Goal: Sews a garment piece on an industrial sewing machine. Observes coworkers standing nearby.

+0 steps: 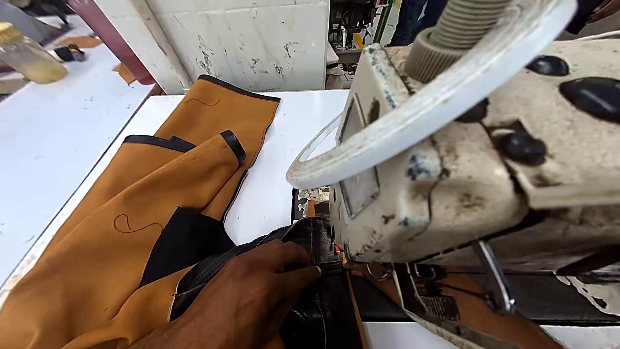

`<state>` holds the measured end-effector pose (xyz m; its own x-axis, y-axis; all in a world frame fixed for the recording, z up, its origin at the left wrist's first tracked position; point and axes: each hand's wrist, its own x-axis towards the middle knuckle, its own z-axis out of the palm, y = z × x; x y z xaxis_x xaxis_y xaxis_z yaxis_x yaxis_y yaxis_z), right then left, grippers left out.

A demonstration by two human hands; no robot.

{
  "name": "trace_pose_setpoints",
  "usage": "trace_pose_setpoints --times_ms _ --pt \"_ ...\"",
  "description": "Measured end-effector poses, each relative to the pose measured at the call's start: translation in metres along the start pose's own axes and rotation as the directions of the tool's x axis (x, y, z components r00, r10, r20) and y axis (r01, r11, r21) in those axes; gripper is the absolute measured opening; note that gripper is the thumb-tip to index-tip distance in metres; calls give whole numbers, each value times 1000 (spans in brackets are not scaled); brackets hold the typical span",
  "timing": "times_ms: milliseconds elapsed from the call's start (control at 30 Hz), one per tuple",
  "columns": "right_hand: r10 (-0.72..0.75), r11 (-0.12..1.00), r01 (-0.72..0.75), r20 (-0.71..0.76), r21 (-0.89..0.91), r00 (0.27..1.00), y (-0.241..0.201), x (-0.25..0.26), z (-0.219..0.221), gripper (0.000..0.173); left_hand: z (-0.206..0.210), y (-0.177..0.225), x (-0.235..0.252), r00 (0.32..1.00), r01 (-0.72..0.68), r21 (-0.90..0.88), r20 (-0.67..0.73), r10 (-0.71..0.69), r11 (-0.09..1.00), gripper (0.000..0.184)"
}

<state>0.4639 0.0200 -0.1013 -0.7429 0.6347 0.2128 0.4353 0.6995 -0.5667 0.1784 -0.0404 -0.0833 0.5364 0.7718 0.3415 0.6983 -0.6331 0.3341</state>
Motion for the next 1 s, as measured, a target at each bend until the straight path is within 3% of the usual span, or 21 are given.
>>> trace_pose_setpoints --times_ms 167,333,633,767,867,1000 --pt "19 996 -19 -5 -90 1000 2 -2 1 28 -1 0 2 998 -42 28 45 41 999 32" --pt "29 999 -28 16 -29 999 0 -1 -3 29 2 -2 3 995 -72 43 73 69 996 36" --pt "-100 986 104 41 -131 994 4 -1 -3 33 1 -8 5 985 -141 24 103 138 990 36" --pt "-57 976 67 53 -209 997 -5 0 -3 32 -4 -6 7 998 -12 -49 61 15 999 26" --pt "-76 966 82 34 -245 997 2 -3 3 30 -13 -9 7 992 104 -173 93 -89 979 34" --pt "-127 945 108 -40 -310 991 4 -6 8 28 -16 -12 8 979 128 -223 185 -87 966 32"
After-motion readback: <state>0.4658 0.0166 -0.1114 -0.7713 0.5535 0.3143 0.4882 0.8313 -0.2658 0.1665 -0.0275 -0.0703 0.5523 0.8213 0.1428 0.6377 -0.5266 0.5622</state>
